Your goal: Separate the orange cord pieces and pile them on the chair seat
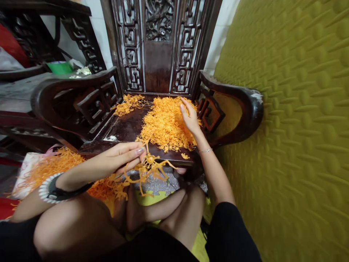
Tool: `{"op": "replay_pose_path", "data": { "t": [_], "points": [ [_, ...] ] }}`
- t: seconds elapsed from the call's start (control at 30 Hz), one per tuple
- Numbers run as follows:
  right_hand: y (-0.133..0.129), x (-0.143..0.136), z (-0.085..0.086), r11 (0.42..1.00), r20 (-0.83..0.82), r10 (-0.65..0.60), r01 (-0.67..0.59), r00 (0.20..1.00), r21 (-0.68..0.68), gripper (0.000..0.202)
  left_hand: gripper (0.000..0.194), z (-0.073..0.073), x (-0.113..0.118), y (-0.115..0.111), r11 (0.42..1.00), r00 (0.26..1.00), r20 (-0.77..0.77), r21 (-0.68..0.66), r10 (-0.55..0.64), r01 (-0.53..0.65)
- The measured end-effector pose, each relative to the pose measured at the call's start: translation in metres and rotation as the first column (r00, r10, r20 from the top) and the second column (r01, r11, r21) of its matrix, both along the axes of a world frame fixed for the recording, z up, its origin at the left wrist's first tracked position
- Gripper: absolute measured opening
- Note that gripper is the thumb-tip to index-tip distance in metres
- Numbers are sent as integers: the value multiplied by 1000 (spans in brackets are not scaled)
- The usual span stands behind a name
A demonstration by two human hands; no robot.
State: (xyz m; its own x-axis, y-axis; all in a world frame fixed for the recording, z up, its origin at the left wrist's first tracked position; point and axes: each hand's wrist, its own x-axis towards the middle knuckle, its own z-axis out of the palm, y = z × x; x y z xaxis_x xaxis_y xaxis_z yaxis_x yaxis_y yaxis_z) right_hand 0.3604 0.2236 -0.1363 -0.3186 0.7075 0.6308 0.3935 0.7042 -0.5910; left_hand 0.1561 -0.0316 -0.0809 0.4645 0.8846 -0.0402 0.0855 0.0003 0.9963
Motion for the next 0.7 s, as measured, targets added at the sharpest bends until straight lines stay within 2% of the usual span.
{"op": "replay_pose_path", "data": {
  "t": [0.1,0.13,0.2,0.27,0.3,0.37,0.43,0.47,0.53,0.6,0.63,0.67,0.7],
  "points": [
    [-45,-3,16,968,-87,221,-230,971,-101,58,33,-2,-1,3,1000,1000,-20,16,-4,4],
    [-62,-5,19,928,-119,324,-340,938,-152,59,32,-2,0,4,1000,1000,-30,27,0,1],
    [-96,-9,21,810,-209,500,-539,840,-230,71,31,-3,0,6,998,999,-47,61,21,-18],
    [-126,-12,18,722,-302,586,-654,752,-227,81,31,-4,1,6,993,996,-73,110,52,-44],
    [-139,-13,16,714,-333,591,-669,734,-206,81,30,-5,1,6,990,994,-81,131,71,-60],
    [-160,-14,12,760,-373,529,-621,762,-190,73,28,-6,1,5,986,991,-85,143,99,-86],
    [-173,-14,9,791,-390,443,-557,807,-254,66,26,-7,0,4,986,991,-80,133,110,-99],
    [-177,-13,9,773,-399,421,-552,815,-312,65,26,-7,-1,4,986,990,-79,132,113,-102],
    [-182,-12,11,663,-431,440,-609,788,-436,65,28,-9,-3,4,983,988,-95,146,122,-107],
    [-183,-12,14,512,-461,477,-663,748,-546,52,30,-10,-4,4,978,983,-126,176,135,-112],
    [-183,-12,16,457,-459,492,-668,740,-588,42,32,-10,-5,4,974,979,-150,198,137,-106],
    [-182,-12,17,430,-438,507,-658,742,-618,33,34,-10,-5,4,969,974,-181,226,140,-97],
    [-182,-12,18,435,-398,522,-637,754,-636,27,37,-9,-5,4,961,965,-218,265,146,-85]
  ]
}}
